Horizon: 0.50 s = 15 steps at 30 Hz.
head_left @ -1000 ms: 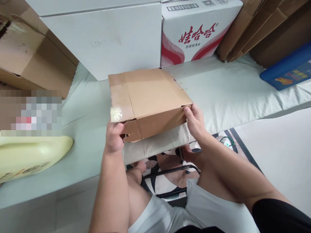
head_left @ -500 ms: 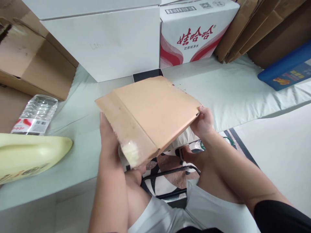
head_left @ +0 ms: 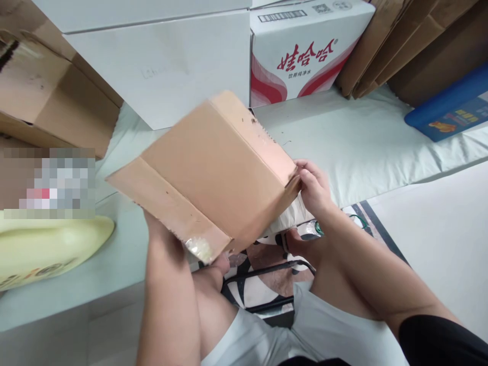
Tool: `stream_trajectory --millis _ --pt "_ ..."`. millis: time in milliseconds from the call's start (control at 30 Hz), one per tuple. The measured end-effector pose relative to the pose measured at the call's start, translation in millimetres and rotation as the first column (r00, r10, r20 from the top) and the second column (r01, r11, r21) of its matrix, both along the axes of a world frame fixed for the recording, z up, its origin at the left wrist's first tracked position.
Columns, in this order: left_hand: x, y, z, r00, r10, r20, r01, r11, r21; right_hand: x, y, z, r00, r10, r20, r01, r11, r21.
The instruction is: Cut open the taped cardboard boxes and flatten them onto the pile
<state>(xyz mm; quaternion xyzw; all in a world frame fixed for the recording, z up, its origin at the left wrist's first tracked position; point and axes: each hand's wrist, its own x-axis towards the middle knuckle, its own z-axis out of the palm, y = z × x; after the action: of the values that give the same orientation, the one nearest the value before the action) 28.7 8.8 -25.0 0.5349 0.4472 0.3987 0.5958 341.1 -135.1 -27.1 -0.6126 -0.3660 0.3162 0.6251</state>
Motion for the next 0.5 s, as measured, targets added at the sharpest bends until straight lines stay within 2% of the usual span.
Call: stream_trajectory --millis 33,133,200,267,367,500 --pt "3.5 -3.6 7.3 0.982 0.172 0.082 -0.171 0.985 -0.013 1.3 -0.9 0.3 0.999 -0.021 0.047 0.022 1.0 -0.007" --pt "19.0 -13.0 25.7 0.897 0.345 0.277 -0.337 0.938 -0.078 4.6 -1.2 0.8 0.981 -0.103 0.166 0.101 0.995 0.026" --pt "27.8 -15.8 33.5 0.869 0.381 0.317 -0.378 0.923 -0.074 6.4 1.0 -0.8 0.978 -0.157 0.141 0.147 0.986 0.076" --pt "32.3 -16.2 37.6 0.859 0.393 0.328 -0.395 0.916 -0.062 7.9 4.3 -4.1 0.987 -0.159 -0.007 0.159 0.984 0.08" --pt "33.0 -15.2 39.0 0.843 0.397 0.363 -0.402 0.913 -0.066 8.5 8.7 -8.7 0.96 -0.098 -0.263 0.099 0.995 -0.011" --pt "33.4 -13.8 37.2 0.857 0.332 0.395 -0.338 0.94 -0.057 3.0 10.2 -6.1 0.891 -0.083 -0.447 0.057 0.996 -0.072"
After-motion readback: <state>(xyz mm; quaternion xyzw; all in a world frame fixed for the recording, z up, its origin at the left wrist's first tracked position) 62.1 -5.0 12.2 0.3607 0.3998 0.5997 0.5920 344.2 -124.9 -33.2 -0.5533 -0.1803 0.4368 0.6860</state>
